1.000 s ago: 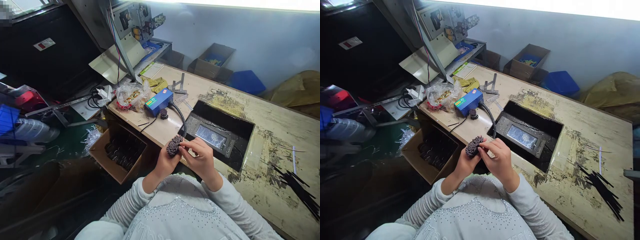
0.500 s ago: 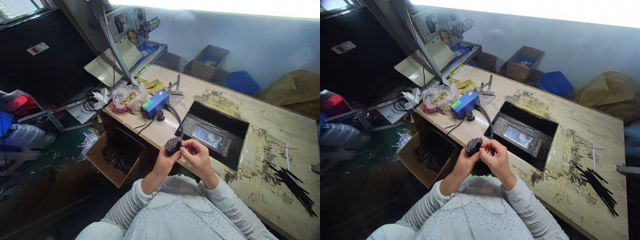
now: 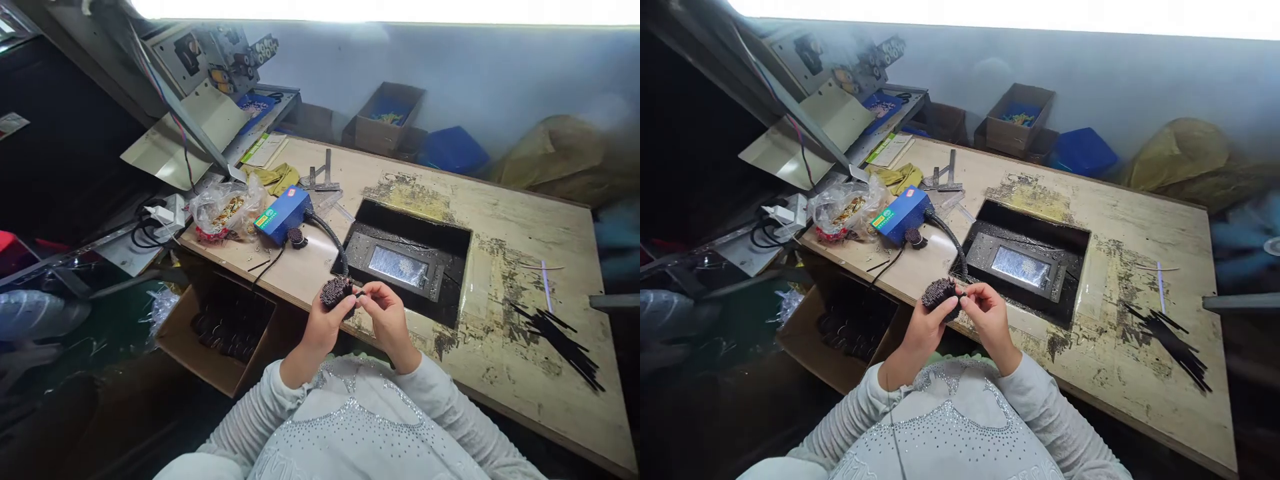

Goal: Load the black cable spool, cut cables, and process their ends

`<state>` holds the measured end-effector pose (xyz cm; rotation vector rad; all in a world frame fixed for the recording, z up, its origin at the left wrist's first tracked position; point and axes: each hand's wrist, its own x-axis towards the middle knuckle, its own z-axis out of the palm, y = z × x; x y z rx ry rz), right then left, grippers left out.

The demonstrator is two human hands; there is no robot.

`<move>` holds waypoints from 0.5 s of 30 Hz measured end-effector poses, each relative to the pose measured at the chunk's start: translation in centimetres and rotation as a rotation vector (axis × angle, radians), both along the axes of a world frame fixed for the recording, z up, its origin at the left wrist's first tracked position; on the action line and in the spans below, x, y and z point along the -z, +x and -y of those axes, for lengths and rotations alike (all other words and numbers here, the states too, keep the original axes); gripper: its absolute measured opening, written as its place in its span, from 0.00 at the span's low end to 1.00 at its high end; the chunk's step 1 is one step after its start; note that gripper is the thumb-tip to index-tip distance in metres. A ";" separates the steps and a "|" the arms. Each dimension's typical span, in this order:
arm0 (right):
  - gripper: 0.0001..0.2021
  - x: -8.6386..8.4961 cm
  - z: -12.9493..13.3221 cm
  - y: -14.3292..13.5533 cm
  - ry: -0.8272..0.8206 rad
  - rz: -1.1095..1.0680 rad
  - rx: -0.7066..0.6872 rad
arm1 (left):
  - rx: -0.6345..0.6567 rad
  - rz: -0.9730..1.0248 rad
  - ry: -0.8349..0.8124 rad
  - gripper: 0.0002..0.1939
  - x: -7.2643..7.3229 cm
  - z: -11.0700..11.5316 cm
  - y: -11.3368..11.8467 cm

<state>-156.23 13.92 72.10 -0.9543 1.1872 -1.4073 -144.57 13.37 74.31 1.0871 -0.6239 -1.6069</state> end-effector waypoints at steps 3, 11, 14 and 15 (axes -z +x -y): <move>0.11 0.8 -0.1 -2.3 0.012 -0.057 0.105 | 0.033 0.179 -0.052 0.18 0.8 1.1 -0.4; 0.10 3.9 -3.3 -10.4 0.164 -0.201 0.389 | 0.276 0.674 -0.282 0.15 2.9 7.3 -3.7; 0.11 4.8 -4.8 -12.2 0.199 -0.205 0.454 | 0.466 0.897 -0.359 0.15 5.1 10.5 -6.3; 0.11 5.1 -5.2 -12.7 0.206 -0.207 0.470 | 0.538 0.983 -0.382 0.16 5.9 11.6 -7.2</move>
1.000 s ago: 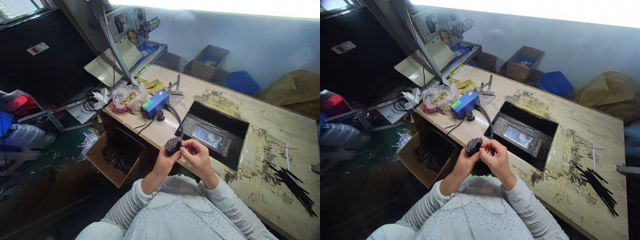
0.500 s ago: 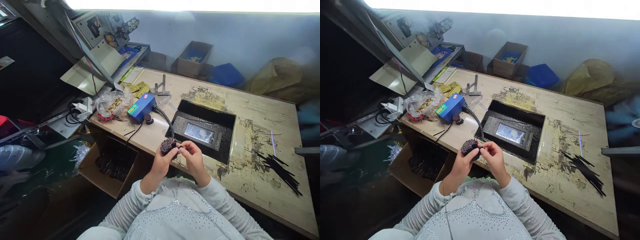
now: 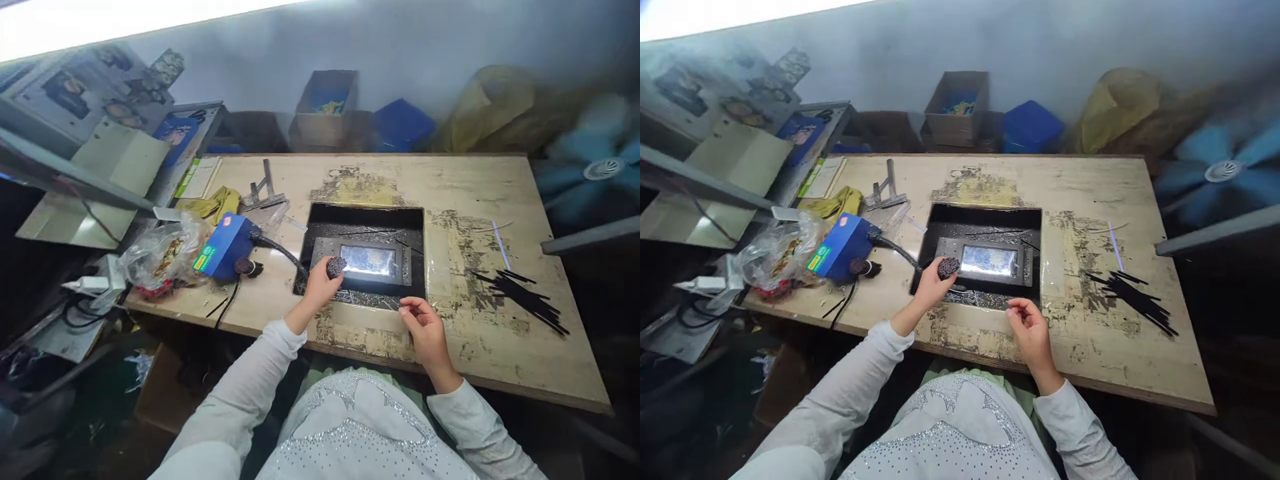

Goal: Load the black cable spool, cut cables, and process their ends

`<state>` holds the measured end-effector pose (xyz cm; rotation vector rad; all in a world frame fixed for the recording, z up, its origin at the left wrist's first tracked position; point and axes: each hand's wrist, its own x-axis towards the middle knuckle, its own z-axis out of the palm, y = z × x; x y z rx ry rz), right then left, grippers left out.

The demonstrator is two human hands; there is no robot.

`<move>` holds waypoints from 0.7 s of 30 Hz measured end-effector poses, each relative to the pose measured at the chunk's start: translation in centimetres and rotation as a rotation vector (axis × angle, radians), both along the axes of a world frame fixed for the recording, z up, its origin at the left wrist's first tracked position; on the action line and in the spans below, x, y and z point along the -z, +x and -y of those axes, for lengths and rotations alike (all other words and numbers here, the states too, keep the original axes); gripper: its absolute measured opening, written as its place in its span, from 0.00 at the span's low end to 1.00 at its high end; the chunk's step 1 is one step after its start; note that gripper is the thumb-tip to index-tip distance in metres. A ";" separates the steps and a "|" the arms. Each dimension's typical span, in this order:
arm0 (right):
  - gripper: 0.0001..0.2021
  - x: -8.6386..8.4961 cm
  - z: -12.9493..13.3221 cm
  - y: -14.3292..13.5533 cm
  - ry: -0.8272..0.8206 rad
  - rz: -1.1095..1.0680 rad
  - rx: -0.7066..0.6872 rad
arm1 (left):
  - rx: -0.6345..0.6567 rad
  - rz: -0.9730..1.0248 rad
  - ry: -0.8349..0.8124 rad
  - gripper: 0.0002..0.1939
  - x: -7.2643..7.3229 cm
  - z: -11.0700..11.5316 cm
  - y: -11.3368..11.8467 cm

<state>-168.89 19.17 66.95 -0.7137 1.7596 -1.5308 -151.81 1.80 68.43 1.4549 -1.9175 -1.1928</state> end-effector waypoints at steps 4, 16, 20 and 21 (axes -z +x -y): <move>0.11 1.2 -1.5 -1.3 0.012 -0.007 0.058 | 0.193 0.388 -0.057 0.22 3.3 3.4 -4.0; 0.07 2.6 -2.9 -2.3 -0.003 -0.060 0.103 | 0.417 0.708 -0.142 0.20 8.7 6.8 -9.0; 0.05 2.8 -2.9 -2.2 -0.015 -0.126 0.068 | 0.447 0.761 -0.159 0.19 9.4 7.4 -9.4; 0.04 2.9 -3.0 -2.3 -0.019 -0.136 0.059 | 0.453 0.769 -0.164 0.19 9.4 7.5 -9.4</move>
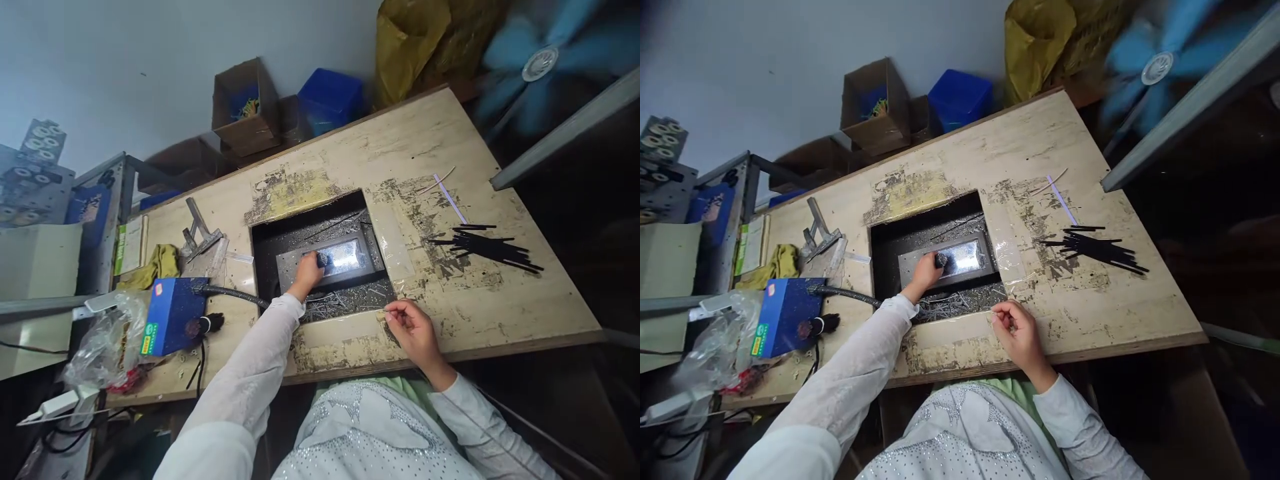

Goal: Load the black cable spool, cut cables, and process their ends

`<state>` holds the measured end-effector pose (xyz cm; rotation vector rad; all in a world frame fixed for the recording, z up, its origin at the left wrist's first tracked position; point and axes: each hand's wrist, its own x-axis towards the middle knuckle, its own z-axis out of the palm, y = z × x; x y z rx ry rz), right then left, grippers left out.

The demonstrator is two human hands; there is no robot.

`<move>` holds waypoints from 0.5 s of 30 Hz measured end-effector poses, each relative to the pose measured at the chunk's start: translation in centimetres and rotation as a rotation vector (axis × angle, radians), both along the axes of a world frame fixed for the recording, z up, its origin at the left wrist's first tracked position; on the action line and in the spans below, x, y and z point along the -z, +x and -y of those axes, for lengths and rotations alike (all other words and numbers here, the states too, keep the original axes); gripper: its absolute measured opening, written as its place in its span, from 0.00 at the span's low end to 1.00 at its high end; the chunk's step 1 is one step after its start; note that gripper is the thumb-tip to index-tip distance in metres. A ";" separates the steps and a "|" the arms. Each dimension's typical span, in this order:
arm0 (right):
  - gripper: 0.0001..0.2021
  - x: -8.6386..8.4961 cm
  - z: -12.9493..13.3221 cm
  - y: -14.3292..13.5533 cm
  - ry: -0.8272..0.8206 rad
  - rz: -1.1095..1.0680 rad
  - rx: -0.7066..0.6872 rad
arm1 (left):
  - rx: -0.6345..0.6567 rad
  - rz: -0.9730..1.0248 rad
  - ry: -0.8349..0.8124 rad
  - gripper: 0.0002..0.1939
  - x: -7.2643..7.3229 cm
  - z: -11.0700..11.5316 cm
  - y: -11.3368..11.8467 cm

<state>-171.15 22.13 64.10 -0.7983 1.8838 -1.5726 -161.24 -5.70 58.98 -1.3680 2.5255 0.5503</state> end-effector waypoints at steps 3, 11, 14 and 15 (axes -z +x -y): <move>0.04 0.1 -0.1 0.0 -0.007 -0.016 -0.026 | 0.016 0.019 -0.011 0.18 0.1 0.2 -0.1; 0.03 0.1 -0.1 0.0 -0.040 -0.030 -0.050 | 0.019 0.057 -0.028 0.19 0.2 0.2 -0.5; 0.03 0.2 -0.1 0.0 -0.044 -0.027 -0.052 | 0.018 0.051 -0.026 0.20 0.3 0.0 -0.7; 0.03 0.2 -0.1 0.0 -0.043 -0.023 -0.054 | 0.018 0.046 -0.024 0.20 0.4 0.0 -0.8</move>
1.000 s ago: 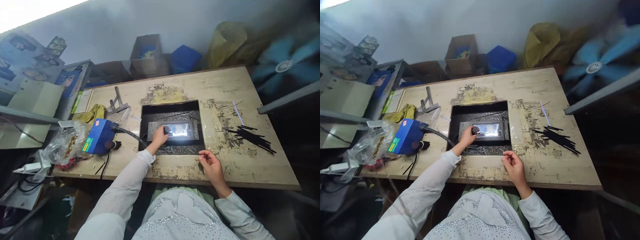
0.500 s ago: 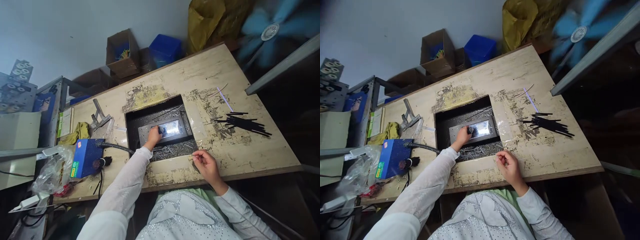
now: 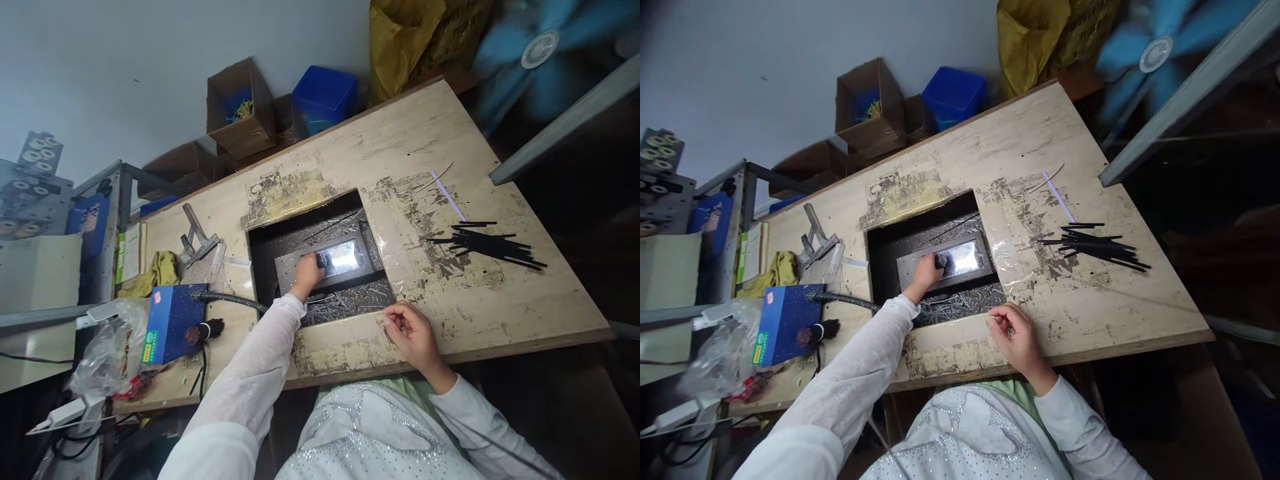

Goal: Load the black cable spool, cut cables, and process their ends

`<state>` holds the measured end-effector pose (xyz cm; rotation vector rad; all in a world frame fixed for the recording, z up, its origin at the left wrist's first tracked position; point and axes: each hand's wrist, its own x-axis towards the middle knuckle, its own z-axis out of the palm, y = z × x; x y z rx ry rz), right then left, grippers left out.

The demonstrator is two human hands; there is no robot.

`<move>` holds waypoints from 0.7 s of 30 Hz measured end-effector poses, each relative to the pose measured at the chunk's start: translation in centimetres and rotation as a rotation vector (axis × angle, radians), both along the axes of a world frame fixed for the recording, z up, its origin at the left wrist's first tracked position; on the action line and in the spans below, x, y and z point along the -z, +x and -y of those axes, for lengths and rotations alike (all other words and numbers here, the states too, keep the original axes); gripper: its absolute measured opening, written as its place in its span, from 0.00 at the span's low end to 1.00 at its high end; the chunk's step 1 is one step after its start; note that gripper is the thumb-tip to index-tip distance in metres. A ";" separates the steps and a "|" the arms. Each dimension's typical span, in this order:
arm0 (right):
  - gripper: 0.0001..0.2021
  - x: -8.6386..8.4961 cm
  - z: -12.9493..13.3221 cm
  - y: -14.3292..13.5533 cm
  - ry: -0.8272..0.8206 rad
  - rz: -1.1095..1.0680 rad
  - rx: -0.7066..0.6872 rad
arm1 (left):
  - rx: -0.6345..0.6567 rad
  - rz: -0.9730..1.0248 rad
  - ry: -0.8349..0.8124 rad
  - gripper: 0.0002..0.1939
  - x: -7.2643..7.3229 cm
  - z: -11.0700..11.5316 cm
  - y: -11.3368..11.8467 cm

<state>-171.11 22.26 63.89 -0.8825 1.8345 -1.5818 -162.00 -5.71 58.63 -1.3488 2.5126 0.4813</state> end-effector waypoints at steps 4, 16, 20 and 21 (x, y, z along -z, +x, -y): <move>0.03 0.1 -0.1 0.0 0.015 0.013 0.001 | -0.019 -0.032 0.008 0.20 -0.7 0.0 0.1; 0.06 -3.4 3.0 1.3 0.020 0.054 -0.189 | -0.503 -0.933 0.430 0.14 -12.6 -6.4 7.7; 0.05 -6.3 6.2 4.2 -0.029 0.085 -0.333 | -0.686 -1.174 0.669 0.15 -15.0 -10.5 9.7; 0.05 -6.9 6.9 4.9 -0.037 0.104 -0.362 | -0.720 -1.217 0.711 0.16 -15.4 -11.2 10.2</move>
